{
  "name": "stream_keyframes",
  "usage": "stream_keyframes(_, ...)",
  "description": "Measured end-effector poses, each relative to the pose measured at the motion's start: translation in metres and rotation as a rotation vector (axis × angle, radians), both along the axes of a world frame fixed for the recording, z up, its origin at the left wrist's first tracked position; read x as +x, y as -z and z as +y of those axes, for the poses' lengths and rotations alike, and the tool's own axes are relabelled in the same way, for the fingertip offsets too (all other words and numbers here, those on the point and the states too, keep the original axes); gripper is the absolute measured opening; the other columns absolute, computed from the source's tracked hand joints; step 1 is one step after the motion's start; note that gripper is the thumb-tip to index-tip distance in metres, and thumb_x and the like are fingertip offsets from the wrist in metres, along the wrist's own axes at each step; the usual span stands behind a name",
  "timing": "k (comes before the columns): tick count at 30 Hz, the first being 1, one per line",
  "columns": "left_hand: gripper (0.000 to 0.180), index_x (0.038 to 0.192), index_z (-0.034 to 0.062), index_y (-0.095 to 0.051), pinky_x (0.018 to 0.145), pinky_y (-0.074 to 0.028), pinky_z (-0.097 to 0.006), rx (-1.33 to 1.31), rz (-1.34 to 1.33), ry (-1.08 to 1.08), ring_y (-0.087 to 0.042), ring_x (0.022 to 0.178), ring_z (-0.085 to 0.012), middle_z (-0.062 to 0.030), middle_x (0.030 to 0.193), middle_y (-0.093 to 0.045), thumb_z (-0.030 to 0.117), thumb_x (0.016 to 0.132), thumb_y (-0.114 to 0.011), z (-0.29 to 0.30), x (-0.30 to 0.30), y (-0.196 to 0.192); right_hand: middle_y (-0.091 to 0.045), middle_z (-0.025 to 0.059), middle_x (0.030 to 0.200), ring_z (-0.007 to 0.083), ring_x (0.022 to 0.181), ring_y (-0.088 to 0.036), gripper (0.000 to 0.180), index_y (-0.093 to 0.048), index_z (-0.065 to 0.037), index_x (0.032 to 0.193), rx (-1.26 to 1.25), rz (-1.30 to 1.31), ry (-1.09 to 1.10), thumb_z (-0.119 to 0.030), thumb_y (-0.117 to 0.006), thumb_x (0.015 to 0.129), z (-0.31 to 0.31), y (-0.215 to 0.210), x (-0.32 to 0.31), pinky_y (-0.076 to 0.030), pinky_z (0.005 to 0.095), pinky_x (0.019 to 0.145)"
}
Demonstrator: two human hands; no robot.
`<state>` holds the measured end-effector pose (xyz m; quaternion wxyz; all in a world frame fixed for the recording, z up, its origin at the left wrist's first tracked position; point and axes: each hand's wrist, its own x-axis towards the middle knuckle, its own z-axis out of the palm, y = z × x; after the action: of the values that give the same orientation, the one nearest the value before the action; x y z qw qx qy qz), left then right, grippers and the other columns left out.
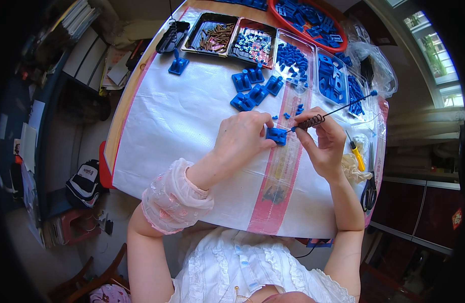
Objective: The recorder is assembling small blue plastic housings with metal springs and thin wires at a workspace.
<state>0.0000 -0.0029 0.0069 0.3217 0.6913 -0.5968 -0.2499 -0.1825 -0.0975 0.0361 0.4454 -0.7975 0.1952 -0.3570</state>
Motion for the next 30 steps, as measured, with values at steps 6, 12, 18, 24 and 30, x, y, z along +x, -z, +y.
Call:
stream_keyframes(6, 0.031, 0.096, 0.0099, -0.075, 0.065, -0.053, -0.037, 0.002, 0.004, -0.007, -0.069, 0.071, -0.0232, -0.0055, 0.077, -0.07, 0.026, 0.073, -0.086, 0.001, 0.001, 0.001, -0.069, 0.0077, 0.091, 0.012, 0.082, -0.067, 0.02, -0.068, 0.004, 0.099, 0.049, -0.024, 0.137, 0.011, -0.07, 0.081, 0.01, 0.002, 0.005, -0.051, 0.0238, 0.073)
stream_keyframes(12, 0.032, 0.096, 0.0097, -0.075, 0.065, -0.053, -0.037, 0.003, -0.003, -0.007, -0.069, 0.071, -0.0232, -0.0057, 0.077, -0.07, 0.028, 0.073, -0.086, 0.0, 0.0, 0.001, -0.069, 0.0089, 0.086, 0.013, 0.075, -0.068, 0.019, -0.069, 0.004, 0.097, -0.167, 0.015, 0.195, 0.009, -0.073, 0.079, 0.015, 0.006, 0.002, -0.052, 0.0247, 0.069)
stream_keyframes(18, 0.031, 0.095, 0.0099, -0.075, 0.064, -0.053, -0.037, -0.003, -0.006, -0.007, -0.069, 0.07, -0.0235, -0.0056, 0.076, -0.07, 0.029, 0.074, -0.086, 0.001, 0.001, 0.001, -0.069, 0.0092, 0.088, 0.0135, 0.076, -0.068, 0.02, -0.069, 0.004, 0.097, -0.176, -0.033, 0.176, 0.011, -0.072, 0.078, 0.018, 0.007, 0.005, -0.052, 0.025, 0.07)
stream_keyframes(24, 0.031, 0.095, 0.0107, -0.076, 0.064, -0.053, -0.037, 0.004, 0.01, -0.017, -0.069, 0.069, -0.0237, -0.0055, 0.075, -0.07, 0.029, 0.073, -0.086, 0.002, 0.0, -0.001, -0.069, 0.0096, 0.09, 0.0139, 0.076, -0.067, 0.021, -0.069, 0.004, 0.097, -0.117, -0.004, 0.041, 0.012, -0.07, 0.077, 0.004, 0.001, 0.001, -0.052, 0.0254, 0.07)
stream_keyframes(30, 0.031, 0.095, 0.0103, -0.075, 0.064, -0.053, -0.037, 0.008, 0.018, -0.013, -0.069, 0.071, -0.0231, -0.0055, 0.076, -0.07, 0.027, 0.072, -0.086, 0.001, -0.001, -0.002, -0.07, 0.0096, 0.088, 0.0155, 0.075, -0.068, 0.02, -0.07, 0.003, 0.095, -0.165, 0.056, 0.107, 0.011, -0.072, 0.077, 0.004, 0.008, -0.001, -0.052, 0.026, 0.068)
